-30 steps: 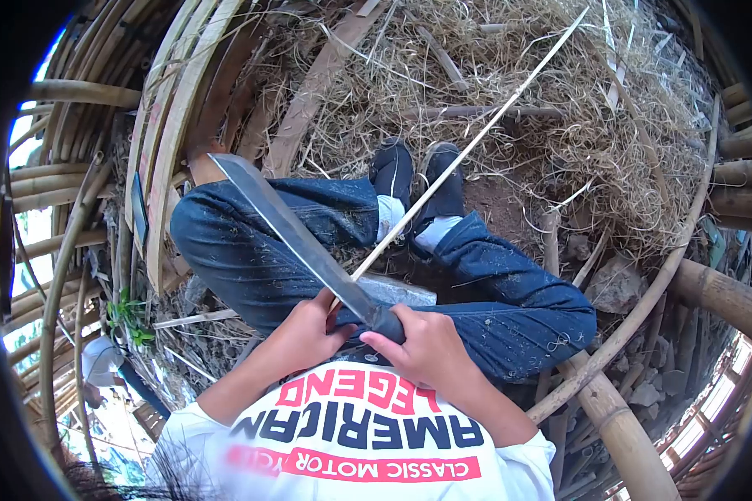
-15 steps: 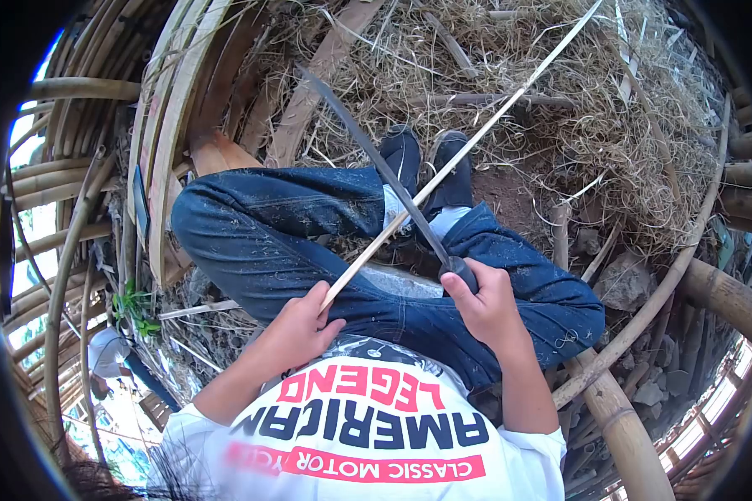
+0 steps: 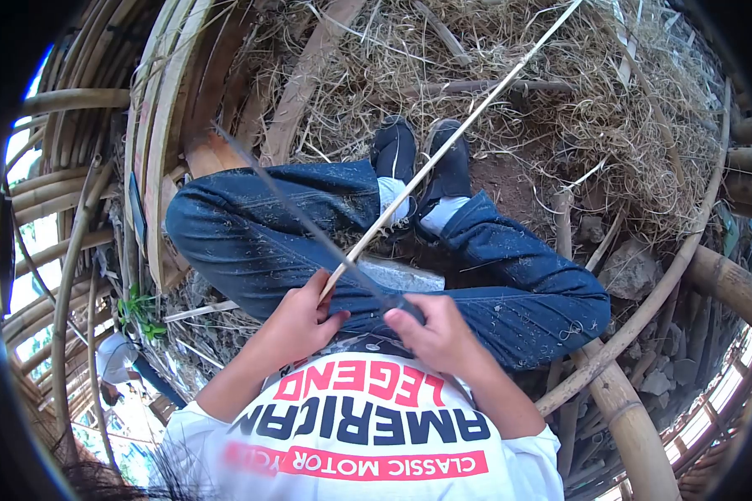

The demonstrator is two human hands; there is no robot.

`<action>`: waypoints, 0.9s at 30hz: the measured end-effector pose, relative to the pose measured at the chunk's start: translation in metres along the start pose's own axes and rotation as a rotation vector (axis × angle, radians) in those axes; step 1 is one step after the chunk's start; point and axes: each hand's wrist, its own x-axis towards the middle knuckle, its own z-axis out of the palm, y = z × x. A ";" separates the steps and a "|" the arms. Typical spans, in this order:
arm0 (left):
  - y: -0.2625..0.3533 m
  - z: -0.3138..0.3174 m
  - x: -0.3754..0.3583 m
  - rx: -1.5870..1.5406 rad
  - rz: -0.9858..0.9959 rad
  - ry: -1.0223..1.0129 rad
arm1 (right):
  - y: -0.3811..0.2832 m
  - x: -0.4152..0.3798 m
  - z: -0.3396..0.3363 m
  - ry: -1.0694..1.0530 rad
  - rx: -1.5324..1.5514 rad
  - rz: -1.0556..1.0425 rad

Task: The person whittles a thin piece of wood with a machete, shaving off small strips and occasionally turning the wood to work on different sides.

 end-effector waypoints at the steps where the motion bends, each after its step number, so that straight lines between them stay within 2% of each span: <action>1: -0.004 0.000 -0.002 -0.048 0.022 0.009 | -0.004 0.000 -0.005 0.060 0.018 -0.030; 6: -0.001 -0.007 -0.009 0.033 -0.012 -0.029 | 0.005 0.005 -0.053 0.189 0.190 -0.110; 12: 0.000 -0.001 -0.002 0.002 0.034 -0.060 | 0.003 0.005 -0.030 0.225 0.288 -0.098; 18: 0.004 -0.002 0.004 -0.032 0.002 -0.088 | 0.009 -0.004 -0.004 -0.006 0.168 -0.079; 20: 0.003 -0.001 0.004 -0.053 0.015 -0.086 | 0.013 -0.005 -0.003 -0.016 0.157 -0.077; 23: 0.002 -0.003 0.001 -0.069 0.022 -0.078 | 0.009 -0.007 -0.021 0.010 0.131 -0.067; 27: 0.003 -0.012 -0.006 -0.026 0.000 -0.076 | 0.010 -0.006 -0.043 0.159 0.176 -0.123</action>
